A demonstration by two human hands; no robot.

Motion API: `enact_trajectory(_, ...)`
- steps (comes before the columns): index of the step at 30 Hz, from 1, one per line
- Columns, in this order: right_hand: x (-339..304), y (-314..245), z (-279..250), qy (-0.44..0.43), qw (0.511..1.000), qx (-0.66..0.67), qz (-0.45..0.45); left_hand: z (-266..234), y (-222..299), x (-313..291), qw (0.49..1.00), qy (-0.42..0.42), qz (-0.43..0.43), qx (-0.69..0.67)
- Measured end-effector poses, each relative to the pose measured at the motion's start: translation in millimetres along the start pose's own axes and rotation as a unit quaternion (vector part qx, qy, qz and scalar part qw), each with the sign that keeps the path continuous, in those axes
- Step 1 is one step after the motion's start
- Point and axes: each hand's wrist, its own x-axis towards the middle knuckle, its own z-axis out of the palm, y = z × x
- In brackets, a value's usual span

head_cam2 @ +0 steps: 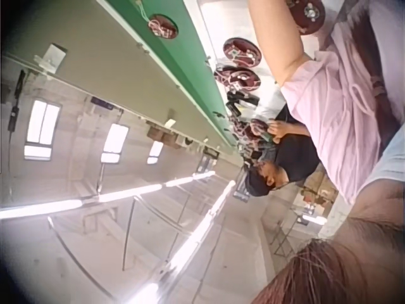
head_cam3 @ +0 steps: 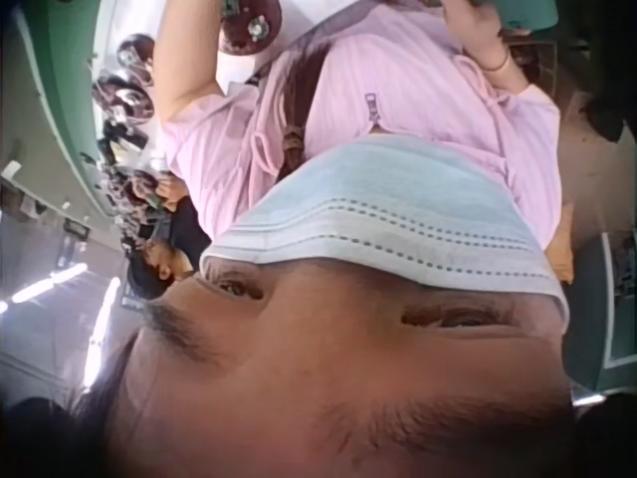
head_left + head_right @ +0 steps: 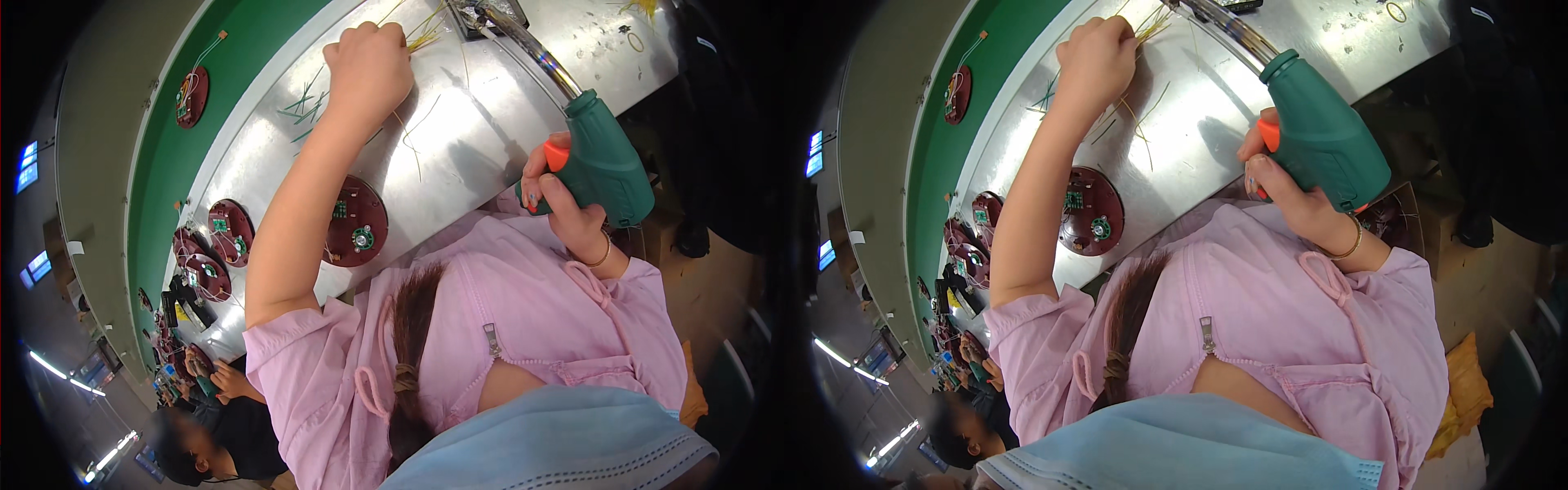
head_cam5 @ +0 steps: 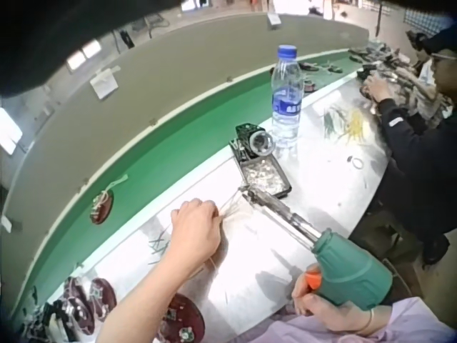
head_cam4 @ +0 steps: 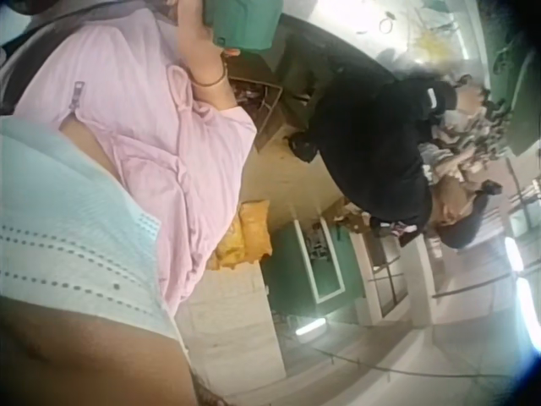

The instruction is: Soldering or applying adhesive to components on a circuit board on an assembly line.

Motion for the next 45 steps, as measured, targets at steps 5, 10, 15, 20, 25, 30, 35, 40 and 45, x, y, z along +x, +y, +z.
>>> enact_trajectory(5,2.2,-1.1,-1.0,0.006,1.0,0.02,-0.017,-12.4,-15.8,-12.2,0.967,0.105,-0.003,-0.231)
enact_trajectory(10,4.4,1.5,3.8,0.014,0.999,0.018,-0.032,-26.6,-22.6,-20.3,0.948,0.048,-0.056,-0.308)
enact_trajectory(15,2.9,1.8,8.2,0.007,0.999,0.019,-0.027,-25.7,-35.2,-30.1,0.973,0.116,0.037,-0.195)
enact_trajectory(20,1.2,3.4,12.7,0.005,1.0,0.007,-0.02,-28.5,-39.0,-40.4,0.98,0.174,0.093,-0.008)
enact_trajectory(25,0.8,5.7,14.2,-0.002,1.0,0.007,-0.022,-54.5,-26.6,-46.1,0.937,0.279,0.198,0.073)
enact_trajectory(30,2.4,3.5,16.8,-0.014,0.999,-0.002,-0.033,-52.0,-38.2,-49.8,0.946,0.261,0.168,0.097)
enact_trajectory(35,9.2,0.1,21.6,0.001,1.0,-0.019,-0.023,-51.3,-19.7,-78.6,0.922,0.179,0.001,-0.344)
enact_trajectory(40,32.8,-8.0,34.4,-0.034,0.994,-0.102,-0.002,-52.6,8.5,-120.6,0.817,0.071,-0.047,-0.57)
enact_trajectory(45,40.3,-7.1,51.5,-0.087,0.993,-0.082,-0.019,-58.5,20.8,-142.9,0.711,0.008,-0.059,-0.701)
